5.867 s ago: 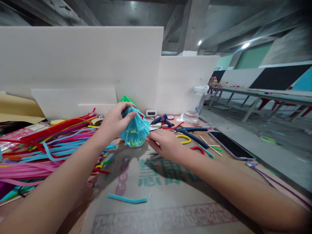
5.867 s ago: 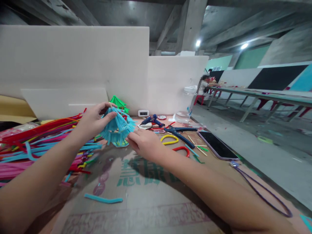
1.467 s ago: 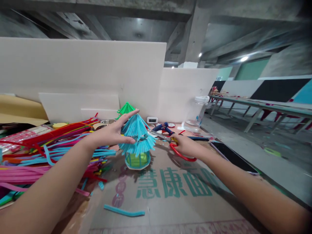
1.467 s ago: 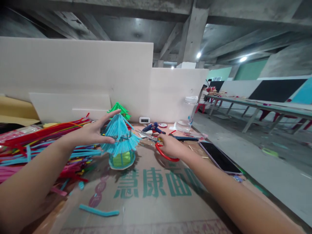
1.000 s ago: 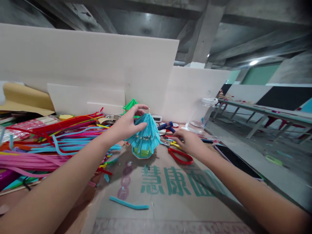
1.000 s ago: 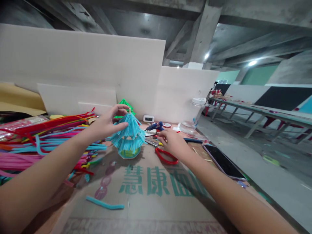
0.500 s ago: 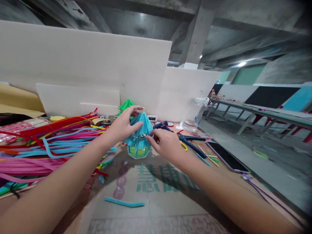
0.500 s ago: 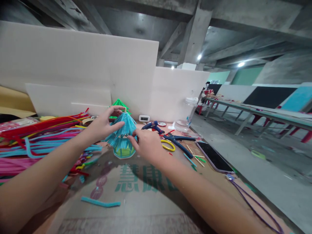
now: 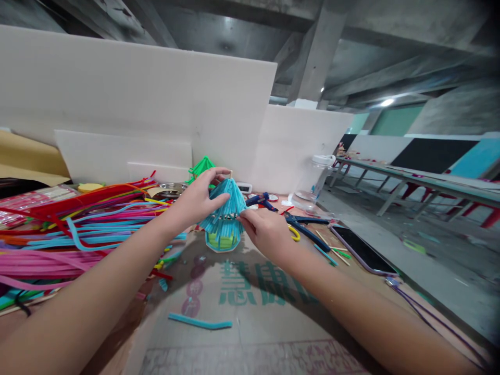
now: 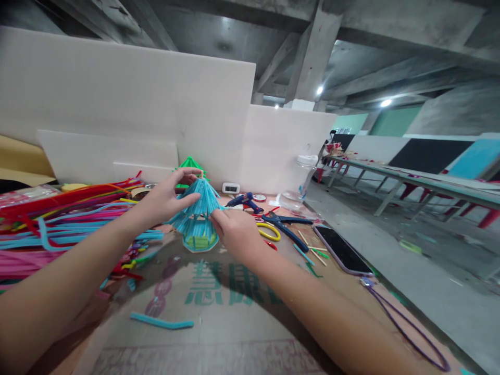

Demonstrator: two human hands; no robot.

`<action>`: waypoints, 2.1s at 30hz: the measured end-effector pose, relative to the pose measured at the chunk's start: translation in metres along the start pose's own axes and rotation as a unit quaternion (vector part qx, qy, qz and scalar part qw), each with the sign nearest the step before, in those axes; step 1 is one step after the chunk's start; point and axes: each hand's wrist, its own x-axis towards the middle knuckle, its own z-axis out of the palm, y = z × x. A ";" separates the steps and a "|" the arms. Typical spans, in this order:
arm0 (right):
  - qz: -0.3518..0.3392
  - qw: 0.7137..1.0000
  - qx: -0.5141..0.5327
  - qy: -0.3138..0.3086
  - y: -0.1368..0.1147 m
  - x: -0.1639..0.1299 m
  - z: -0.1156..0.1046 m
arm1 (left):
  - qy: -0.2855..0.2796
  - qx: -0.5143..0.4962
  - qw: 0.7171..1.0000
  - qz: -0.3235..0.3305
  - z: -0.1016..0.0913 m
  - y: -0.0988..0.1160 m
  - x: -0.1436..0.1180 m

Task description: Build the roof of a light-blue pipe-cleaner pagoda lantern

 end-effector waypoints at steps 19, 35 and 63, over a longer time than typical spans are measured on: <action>-0.093 0.894 0.273 -0.342 -0.127 0.024 0.032 | -0.022 0.028 0.999 -0.020 -0.008 -0.005 -0.001; -0.070 0.780 0.494 -0.377 -0.060 0.007 -0.056 | -0.065 -0.108 0.991 -0.047 -0.014 -0.022 0.001; 0.309 0.852 0.420 -0.047 -0.019 0.009 0.005 | -0.027 0.024 0.998 -0.046 -0.013 0.007 0.000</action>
